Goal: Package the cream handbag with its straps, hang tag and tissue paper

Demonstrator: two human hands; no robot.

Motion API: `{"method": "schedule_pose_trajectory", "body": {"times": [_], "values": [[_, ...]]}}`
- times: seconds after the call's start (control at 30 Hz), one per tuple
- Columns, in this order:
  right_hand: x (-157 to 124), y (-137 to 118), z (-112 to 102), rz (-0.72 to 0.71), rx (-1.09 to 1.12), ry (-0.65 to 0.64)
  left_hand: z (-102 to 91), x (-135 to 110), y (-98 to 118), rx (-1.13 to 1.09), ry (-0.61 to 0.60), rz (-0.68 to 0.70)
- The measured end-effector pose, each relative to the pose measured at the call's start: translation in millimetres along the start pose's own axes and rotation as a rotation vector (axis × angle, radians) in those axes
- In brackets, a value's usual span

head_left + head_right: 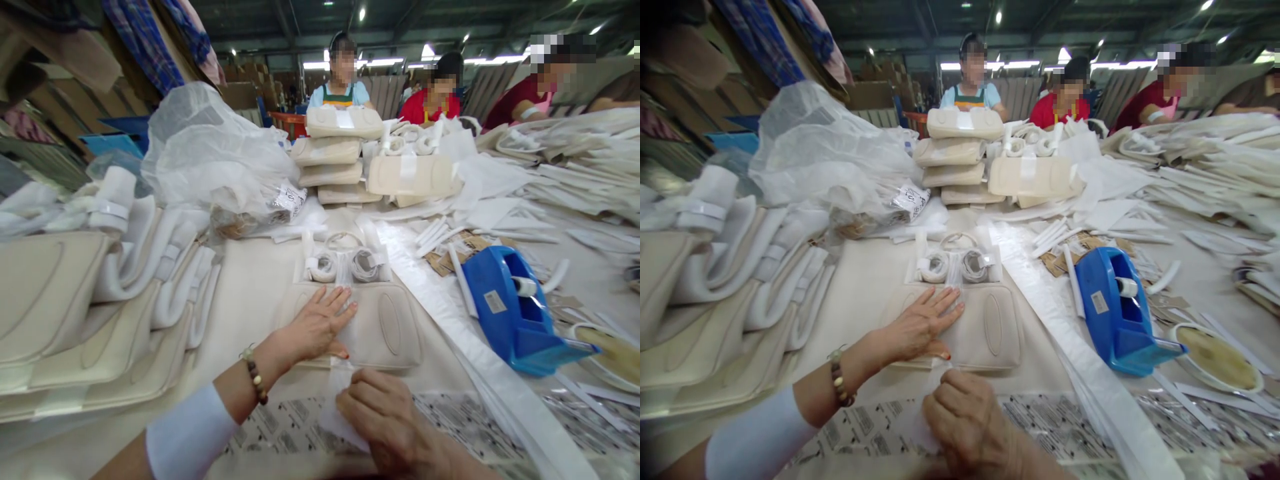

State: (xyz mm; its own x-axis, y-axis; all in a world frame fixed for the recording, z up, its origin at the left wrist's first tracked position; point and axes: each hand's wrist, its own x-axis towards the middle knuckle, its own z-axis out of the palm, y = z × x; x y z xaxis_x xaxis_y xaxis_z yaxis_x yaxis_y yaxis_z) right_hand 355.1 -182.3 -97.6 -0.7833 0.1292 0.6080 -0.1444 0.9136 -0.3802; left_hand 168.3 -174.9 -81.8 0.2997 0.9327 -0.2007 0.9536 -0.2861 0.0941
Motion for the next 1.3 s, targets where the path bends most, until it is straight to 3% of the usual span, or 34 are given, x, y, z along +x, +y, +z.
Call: {"method": "schedule_pose_trajectory", "body": {"times": [0.23,0.47,0.8,1.17,1.3], "values": [[33,60,-21,0.070,-0.005,0.098,22.4,-6,-6,-0.006,0.156,0.103],[44,108,-11,0.252,-0.035,-0.033,42.0,-4,-15,0.015,0.296,0.185],[43,122,-3,0.372,0.052,-0.018,54.4,-5,-16,0.035,0.459,0.211],[32,119,-3,0.392,0.197,0.106,54.1,-10,-16,0.047,0.402,0.301],[32,118,-1,0.389,0.171,0.103,45.1,-15,-11,0.011,0.358,0.339]]}}
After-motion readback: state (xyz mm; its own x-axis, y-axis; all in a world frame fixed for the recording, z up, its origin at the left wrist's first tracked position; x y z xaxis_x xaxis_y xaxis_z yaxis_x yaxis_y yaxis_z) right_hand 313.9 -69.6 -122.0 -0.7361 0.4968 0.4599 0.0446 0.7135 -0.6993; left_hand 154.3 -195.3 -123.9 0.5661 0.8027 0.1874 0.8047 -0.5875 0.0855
